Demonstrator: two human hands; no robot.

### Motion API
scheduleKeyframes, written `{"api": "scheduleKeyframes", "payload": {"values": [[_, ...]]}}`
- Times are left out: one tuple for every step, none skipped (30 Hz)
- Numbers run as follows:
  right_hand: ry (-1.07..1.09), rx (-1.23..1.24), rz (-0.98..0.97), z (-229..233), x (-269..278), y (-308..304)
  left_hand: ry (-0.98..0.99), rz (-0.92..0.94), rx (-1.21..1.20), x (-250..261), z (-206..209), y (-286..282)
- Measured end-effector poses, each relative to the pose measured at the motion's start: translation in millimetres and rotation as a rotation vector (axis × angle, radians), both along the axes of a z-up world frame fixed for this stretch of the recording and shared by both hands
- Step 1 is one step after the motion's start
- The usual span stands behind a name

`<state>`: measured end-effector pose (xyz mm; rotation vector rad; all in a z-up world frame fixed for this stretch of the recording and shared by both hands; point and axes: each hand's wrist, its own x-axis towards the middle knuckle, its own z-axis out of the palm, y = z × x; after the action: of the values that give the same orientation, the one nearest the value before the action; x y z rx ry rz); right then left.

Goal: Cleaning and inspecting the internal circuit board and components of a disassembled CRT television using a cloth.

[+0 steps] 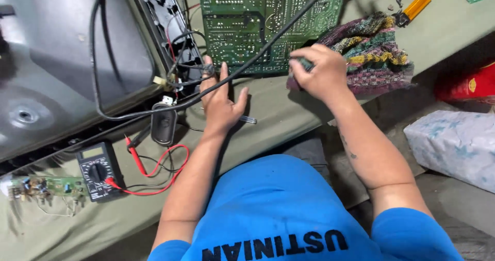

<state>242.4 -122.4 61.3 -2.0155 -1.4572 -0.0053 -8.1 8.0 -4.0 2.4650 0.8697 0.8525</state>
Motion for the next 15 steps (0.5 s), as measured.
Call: {"api": "scheduleKeyframes", "payload": {"values": [[-0.005,0.005,-0.006,2.0,4.1,7.0,-0.005,-0.006,0.005,0.3,0.0,-0.1],[-0.057,0.086,-0.038,3.8,8.5,13.7,0.003,0.005,-0.013,1.0,-0.4,-0.4],[-0.109,0.168,-0.067,4.9,13.0,20.5,0.011,0.016,-0.030,1.4,-1.5,-0.8],[-0.114,0.173,-0.072,-0.6,14.5,23.0,0.006,0.012,-0.024,-0.1,-1.0,-3.4],[-0.184,0.193,-0.123,-4.7,18.2,27.9,0.028,0.023,-0.045,0.4,0.6,-3.7],[-0.254,0.214,-0.174,-8.5,22.5,33.2,0.050,0.033,-0.066,1.4,2.3,-3.9],[-0.261,0.221,-0.174,-10.0,22.5,35.6,0.042,0.034,-0.059,1.8,3.3,-3.5],[-0.268,0.208,-0.184,-11.9,23.0,38.2,0.064,0.038,-0.092,2.5,4.0,-3.0],[-0.274,0.192,-0.193,-14.7,22.7,39.2,0.088,0.043,-0.129,2.3,4.2,-4.5],[-0.278,0.196,-0.192,-11.9,22.0,40.8,0.083,0.044,-0.126,2.5,4.5,-4.0],[-0.301,0.200,-0.173,-9.4,21.3,42.5,0.080,0.040,-0.127,2.6,4.5,-4.0],[-0.323,0.204,-0.154,-7.0,21.1,44.0,0.077,0.036,-0.129,3.2,4.4,-3.9],[-0.325,0.206,-0.154,-9.1,19.4,44.5,0.075,0.036,-0.127,2.5,4.1,-3.9],[-0.370,0.236,-0.140,-11.1,18.1,44.9,0.076,0.038,-0.131,2.3,3.9,-3.9],[-0.416,0.268,-0.128,-12.6,18.0,45.7,0.075,0.039,-0.132,3.4,3.7,-3.0]]}}
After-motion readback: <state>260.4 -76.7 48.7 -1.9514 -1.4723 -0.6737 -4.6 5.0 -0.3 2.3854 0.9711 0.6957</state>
